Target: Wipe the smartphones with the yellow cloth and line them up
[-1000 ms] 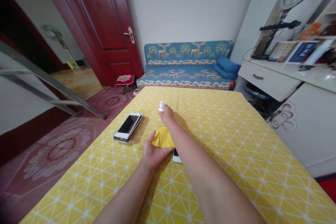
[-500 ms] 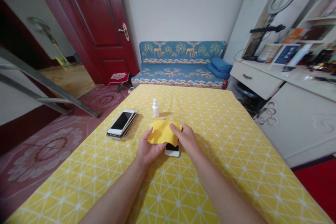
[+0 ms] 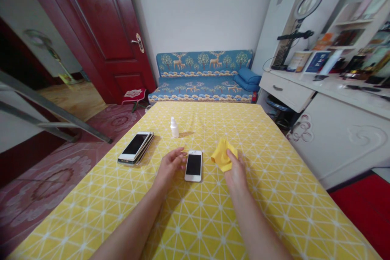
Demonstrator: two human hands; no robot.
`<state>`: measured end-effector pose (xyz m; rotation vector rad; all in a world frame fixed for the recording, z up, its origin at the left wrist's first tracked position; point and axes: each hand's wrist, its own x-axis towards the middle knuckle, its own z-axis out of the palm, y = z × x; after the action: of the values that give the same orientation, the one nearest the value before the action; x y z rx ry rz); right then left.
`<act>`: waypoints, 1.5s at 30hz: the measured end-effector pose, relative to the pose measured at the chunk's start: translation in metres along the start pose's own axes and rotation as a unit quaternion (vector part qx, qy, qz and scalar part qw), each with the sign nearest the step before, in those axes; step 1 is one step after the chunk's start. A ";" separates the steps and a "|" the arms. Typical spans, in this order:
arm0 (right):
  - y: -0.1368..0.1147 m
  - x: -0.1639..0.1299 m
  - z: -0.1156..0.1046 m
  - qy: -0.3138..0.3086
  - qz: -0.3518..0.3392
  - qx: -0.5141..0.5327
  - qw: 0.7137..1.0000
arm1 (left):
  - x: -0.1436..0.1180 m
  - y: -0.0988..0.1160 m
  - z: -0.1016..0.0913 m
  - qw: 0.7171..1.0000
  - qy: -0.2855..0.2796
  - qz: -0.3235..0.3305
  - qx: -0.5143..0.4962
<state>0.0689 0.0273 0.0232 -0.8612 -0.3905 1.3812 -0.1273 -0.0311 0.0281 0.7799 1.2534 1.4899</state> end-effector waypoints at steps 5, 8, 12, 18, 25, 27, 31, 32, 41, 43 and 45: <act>0.010 0.009 -0.013 -0.031 0.018 0.032 0.999 | -0.020 -0.007 0.018 0.966 0.033 0.115 0.229; 0.016 0.010 -0.016 -0.037 0.015 0.032 0.999 | -0.030 -0.013 0.027 0.970 0.002 0.111 0.216; 0.019 0.011 -0.016 -0.020 0.031 0.048 0.998 | -0.028 -0.016 0.031 0.976 0.008 0.104 0.190; 0.019 0.011 -0.016 -0.018 0.052 0.048 0.997 | -0.019 -0.011 0.021 0.985 0.042 0.086 0.143; 0.019 0.014 -0.019 -0.009 0.065 0.035 0.997 | -0.013 -0.006 0.010 0.962 0.008 0.070 0.262; 0.017 0.012 -0.018 -0.011 0.066 0.034 0.997 | -0.013 -0.007 0.010 0.957 0.006 0.072 0.281; 0.014 0.005 -0.015 -0.036 0.046 0.018 0.998 | -0.015 -0.011 0.012 0.978 0.005 0.057 0.203; 0.014 0.003 -0.014 -0.042 0.037 0.009 0.998 | -0.014 -0.013 0.013 0.984 0.007 0.057 0.170; 0.014 0.000 -0.009 -0.064 0.021 0.026 0.997 | -0.006 -0.008 0.015 0.995 -0.044 -0.062 -0.061; 0.015 0.001 -0.009 -0.058 0.019 0.021 0.998 | -0.006 -0.008 0.015 0.980 -0.069 -0.105 -0.153; 0.016 0.002 -0.010 -0.054 0.011 0.014 0.998 | -0.006 -0.008 0.015 0.967 -0.081 -0.125 -0.207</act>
<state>0.0652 0.0254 0.0049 -0.7713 -0.4444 1.4553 -0.1091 -0.0327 0.0253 0.4368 0.8413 1.3857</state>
